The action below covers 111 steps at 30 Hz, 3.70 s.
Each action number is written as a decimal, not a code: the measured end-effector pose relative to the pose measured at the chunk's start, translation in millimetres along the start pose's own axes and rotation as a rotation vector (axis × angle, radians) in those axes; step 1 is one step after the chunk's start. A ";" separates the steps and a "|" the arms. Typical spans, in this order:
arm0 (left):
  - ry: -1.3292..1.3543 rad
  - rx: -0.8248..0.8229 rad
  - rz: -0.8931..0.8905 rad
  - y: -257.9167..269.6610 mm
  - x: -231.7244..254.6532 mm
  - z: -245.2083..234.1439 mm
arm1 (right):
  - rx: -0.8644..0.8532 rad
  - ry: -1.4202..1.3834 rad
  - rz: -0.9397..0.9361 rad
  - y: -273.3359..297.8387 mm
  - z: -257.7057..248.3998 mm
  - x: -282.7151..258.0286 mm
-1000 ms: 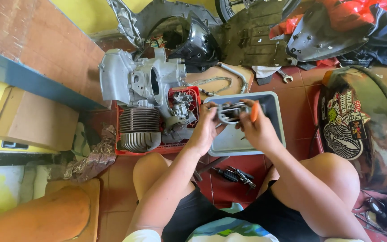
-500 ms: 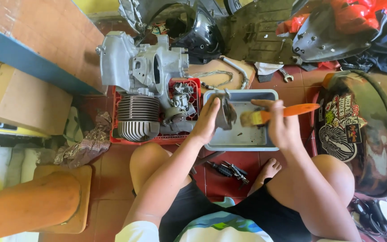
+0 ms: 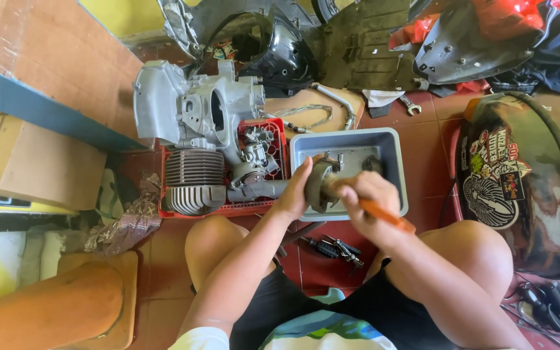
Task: The person scrubs a small metal engine part with a brush, then uses a hammer to tap it. The person continues to scrub the part and other small components with the brush over a tray.
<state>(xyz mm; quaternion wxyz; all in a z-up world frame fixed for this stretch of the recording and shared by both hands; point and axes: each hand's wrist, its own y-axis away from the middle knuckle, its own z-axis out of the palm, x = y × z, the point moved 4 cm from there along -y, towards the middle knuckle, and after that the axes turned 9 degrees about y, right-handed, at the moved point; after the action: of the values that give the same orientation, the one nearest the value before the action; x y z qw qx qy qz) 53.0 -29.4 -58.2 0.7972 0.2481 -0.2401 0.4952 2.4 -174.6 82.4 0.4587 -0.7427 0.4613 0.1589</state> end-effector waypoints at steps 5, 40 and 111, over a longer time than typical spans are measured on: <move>0.122 0.105 -0.009 25.4 20.1 25.8 | -0.076 -0.342 0.137 -3.2 -0.9 -8.6; -0.011 0.073 0.083 32.3 43.7 58.9 | -0.026 -0.130 0.050 4.2 9.3 -7.9; -0.519 0.239 0.708 36.7 68.3 51.7 | 0.119 -0.361 0.305 6.2 7.9 18.0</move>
<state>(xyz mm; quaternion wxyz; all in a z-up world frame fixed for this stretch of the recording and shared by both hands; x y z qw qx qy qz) 39.5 -2.1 29.9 0.4580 0.3570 -0.4432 0.6829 8.2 -178.6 63.0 0.5473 -0.5955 0.4874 0.3289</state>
